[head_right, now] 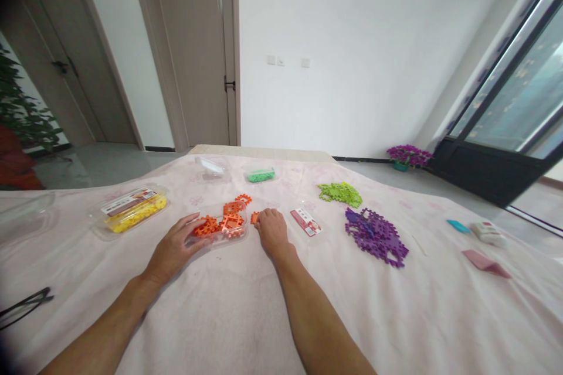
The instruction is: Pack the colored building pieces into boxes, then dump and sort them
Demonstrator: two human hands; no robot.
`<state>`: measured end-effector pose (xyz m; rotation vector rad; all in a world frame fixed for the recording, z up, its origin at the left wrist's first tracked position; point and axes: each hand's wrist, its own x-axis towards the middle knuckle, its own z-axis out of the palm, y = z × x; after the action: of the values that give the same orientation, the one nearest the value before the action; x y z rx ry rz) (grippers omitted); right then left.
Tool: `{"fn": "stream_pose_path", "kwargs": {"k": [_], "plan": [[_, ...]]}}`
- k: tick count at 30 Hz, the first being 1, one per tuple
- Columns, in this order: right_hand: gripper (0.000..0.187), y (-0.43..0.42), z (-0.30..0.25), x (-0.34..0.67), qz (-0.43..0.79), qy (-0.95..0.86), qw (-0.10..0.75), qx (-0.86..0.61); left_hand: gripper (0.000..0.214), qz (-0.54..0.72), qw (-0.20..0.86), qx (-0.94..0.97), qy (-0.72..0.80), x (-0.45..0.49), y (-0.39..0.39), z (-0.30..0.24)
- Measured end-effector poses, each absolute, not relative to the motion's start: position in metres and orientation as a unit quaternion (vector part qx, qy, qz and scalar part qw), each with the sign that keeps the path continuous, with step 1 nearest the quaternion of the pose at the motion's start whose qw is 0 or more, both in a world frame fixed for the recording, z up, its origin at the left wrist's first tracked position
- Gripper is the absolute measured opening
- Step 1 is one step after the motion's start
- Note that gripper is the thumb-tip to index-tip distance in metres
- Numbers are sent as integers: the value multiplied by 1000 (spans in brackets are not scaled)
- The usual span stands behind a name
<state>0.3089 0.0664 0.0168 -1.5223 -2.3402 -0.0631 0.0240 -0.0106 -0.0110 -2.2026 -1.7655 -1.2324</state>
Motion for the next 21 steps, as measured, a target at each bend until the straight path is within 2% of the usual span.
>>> {"fn": "stream_pose_path", "kwargs": {"k": [7, 12, 21], "plan": [[27, 65, 37, 313, 23, -723, 317, -613, 46, -407, -29, -706, -579, 25, -12, -8], [26, 53, 66, 302, 51, -740, 394, -543, 46, -404, -39, -719, -564, 28, -14, -5], [23, 28, 83, 274, 48, -866, 223, -445, 41, -411, -23, -745, -525, 32, -12, -12]]}}
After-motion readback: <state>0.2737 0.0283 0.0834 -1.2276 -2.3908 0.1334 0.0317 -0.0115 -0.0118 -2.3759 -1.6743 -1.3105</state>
